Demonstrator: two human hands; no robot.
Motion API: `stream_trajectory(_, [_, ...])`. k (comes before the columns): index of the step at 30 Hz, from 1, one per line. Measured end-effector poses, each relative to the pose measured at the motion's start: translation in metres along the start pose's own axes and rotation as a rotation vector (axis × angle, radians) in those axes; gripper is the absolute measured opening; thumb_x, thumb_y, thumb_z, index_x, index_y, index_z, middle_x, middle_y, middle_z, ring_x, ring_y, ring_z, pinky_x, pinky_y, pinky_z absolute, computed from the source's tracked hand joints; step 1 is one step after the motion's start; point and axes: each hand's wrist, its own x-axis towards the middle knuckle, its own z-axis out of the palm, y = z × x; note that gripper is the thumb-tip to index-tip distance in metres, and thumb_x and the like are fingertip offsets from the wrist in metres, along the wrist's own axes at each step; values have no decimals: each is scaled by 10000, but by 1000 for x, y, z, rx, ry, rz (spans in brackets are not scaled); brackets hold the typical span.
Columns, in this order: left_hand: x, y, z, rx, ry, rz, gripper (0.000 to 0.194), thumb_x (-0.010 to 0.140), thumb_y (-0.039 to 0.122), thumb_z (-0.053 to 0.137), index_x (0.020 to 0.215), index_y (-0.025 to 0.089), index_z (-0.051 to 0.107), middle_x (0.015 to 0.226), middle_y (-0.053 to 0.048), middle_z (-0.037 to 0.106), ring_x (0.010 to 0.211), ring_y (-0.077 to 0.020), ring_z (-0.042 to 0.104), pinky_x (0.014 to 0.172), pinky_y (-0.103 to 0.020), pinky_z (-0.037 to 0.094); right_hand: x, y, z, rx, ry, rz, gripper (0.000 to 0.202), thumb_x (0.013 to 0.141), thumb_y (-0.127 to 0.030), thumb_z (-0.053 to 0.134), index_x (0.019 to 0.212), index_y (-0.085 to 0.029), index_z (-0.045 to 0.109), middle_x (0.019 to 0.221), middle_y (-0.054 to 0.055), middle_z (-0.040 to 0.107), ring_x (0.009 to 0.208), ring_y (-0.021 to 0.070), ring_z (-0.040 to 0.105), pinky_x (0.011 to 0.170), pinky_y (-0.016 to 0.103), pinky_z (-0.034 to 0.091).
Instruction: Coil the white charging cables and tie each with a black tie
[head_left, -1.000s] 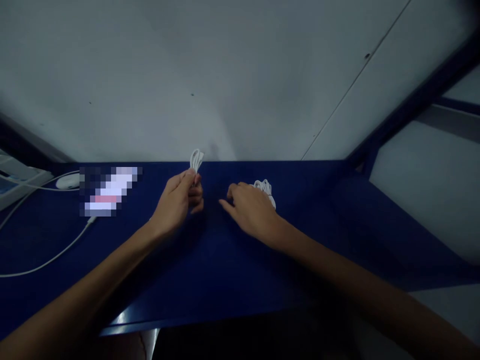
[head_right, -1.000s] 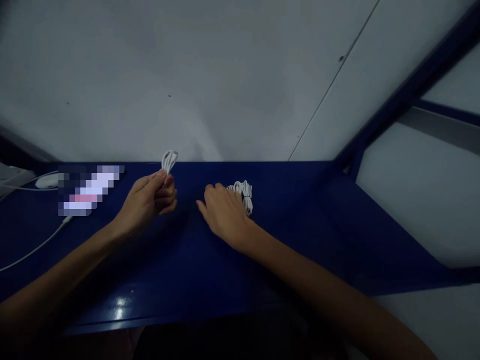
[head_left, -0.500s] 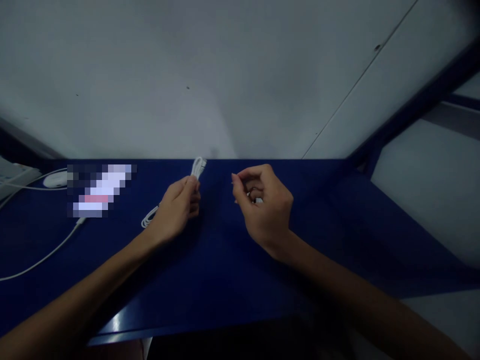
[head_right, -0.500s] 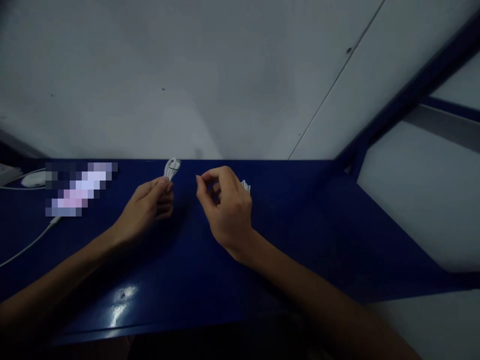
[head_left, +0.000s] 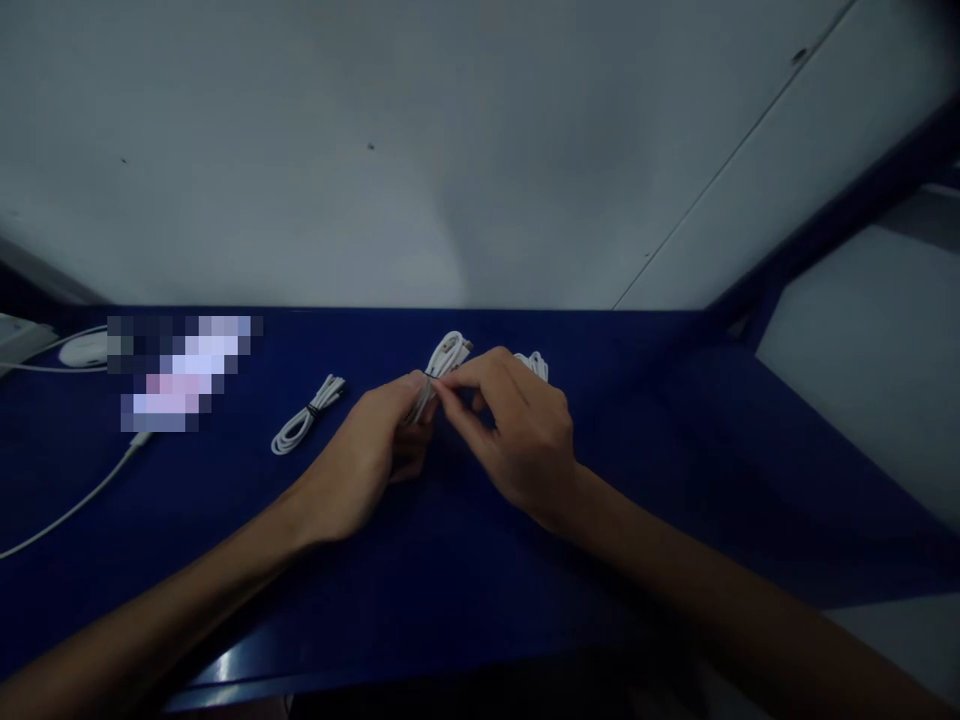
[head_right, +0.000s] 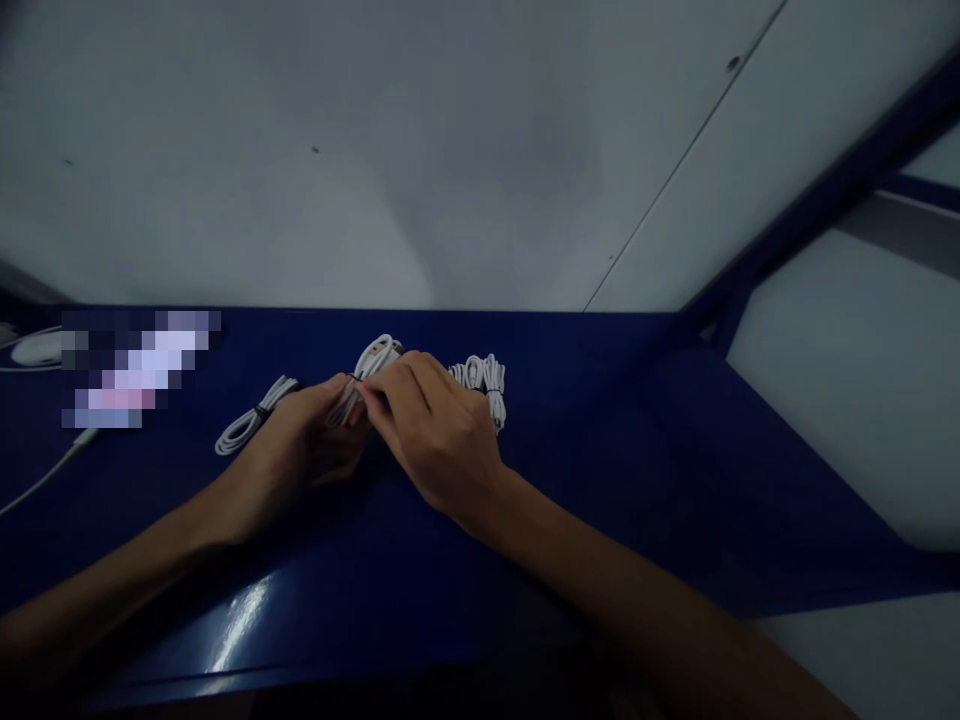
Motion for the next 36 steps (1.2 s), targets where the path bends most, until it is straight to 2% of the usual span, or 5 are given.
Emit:
stream_trajectory(6, [3,4,0,-34,138,42,499,1067,516,569,690,202,475,625,55,280,517,-100,240,451,-227,257,-1,-3,-2,158,-73,3,97,1079,-114,641,1008,-165,684,897,34,749,761,125,647,671,268,560])
stream_trajectory(14, [0,9,-10,278,232,215,487,1074,519,549,696,215,497,647,24,374,549,-139,335,480,-268,290,18,23,-22,605,-406,401,39,1006,-246,784,1010,-219,756,874,-38,704,658,110,541,627,268,456])
stream_trajectory(20, [1,19,-21,940,-200,308,488,1144,434,413,725,211,527,678,5,556,588,-162,478,613,-324,331,31,48,-42,355,-637,85,96,989,-149,782,936,-228,769,909,-21,737,866,168,620,696,301,452])
stream_trajectory(28, [9,4,-13,1408,-24,321,404,1144,386,340,905,201,608,769,-55,625,604,-214,517,629,-366,279,19,14,-27,-295,-375,-268,412,991,76,520,696,-172,665,691,53,644,758,206,552,479,332,288])
stream_trajectory(36, [2,-1,-2,902,331,277,404,1144,419,379,820,218,516,786,-21,583,690,-193,515,662,-342,348,-3,-23,6,-146,-105,71,270,1048,-61,610,826,-195,689,782,71,709,765,220,541,598,364,480])
